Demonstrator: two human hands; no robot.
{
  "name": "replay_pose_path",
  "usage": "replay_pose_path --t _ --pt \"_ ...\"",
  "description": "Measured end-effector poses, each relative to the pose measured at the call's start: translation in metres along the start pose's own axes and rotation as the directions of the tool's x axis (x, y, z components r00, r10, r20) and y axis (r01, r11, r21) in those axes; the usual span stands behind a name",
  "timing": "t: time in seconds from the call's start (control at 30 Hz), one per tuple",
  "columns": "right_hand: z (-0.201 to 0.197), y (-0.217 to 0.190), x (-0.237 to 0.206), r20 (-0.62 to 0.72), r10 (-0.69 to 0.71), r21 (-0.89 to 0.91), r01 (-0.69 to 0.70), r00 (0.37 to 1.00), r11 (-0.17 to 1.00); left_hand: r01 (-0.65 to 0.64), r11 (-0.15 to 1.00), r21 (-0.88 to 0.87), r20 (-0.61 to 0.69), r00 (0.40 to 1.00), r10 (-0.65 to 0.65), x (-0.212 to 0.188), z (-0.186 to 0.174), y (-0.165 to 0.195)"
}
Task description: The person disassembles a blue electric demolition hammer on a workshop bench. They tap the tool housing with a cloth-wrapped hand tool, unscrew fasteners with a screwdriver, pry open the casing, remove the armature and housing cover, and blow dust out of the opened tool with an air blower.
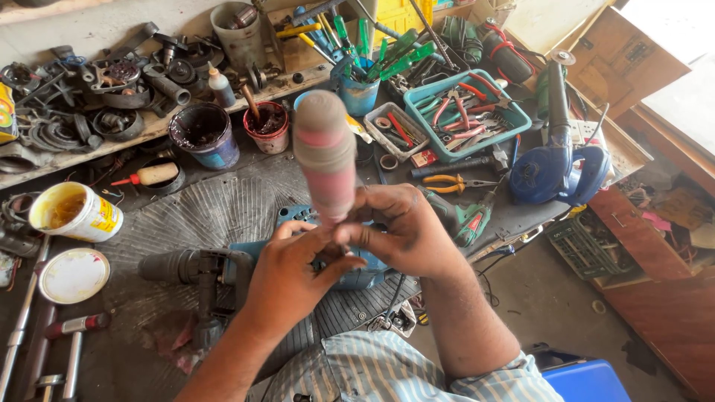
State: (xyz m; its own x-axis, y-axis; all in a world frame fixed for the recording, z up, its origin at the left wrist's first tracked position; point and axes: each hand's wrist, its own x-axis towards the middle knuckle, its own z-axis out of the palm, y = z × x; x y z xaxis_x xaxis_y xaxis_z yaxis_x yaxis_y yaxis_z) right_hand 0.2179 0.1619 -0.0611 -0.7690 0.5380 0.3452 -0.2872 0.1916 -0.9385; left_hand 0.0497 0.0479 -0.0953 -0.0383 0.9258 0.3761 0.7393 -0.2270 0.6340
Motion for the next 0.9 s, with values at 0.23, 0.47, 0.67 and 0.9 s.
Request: replay_pose_path --t 0.23,0.47,0.67,0.9 --pt "-0.008 0.004 -0.003 0.086 -0.181 -0.178 0.194 0.980 0.965 -0.220 0.955 0.199 0.005 0.975 0.223 -0.002 0.004 -0.001" --pt "-0.005 -0.003 -0.002 0.137 -0.255 -0.260 0.284 0.957 0.923 -0.193 0.961 0.196 -0.040 0.978 0.204 -0.003 0.010 -0.009" --pt "-0.006 0.000 -0.006 0.140 -0.227 -0.160 0.248 0.964 0.955 -0.298 0.919 0.257 0.014 0.952 0.305 -0.006 0.004 -0.009" --pt "-0.007 0.010 -0.011 0.076 -0.125 -0.049 0.129 0.989 0.990 -0.256 0.950 0.177 0.112 0.964 0.239 -0.009 -0.009 -0.013"
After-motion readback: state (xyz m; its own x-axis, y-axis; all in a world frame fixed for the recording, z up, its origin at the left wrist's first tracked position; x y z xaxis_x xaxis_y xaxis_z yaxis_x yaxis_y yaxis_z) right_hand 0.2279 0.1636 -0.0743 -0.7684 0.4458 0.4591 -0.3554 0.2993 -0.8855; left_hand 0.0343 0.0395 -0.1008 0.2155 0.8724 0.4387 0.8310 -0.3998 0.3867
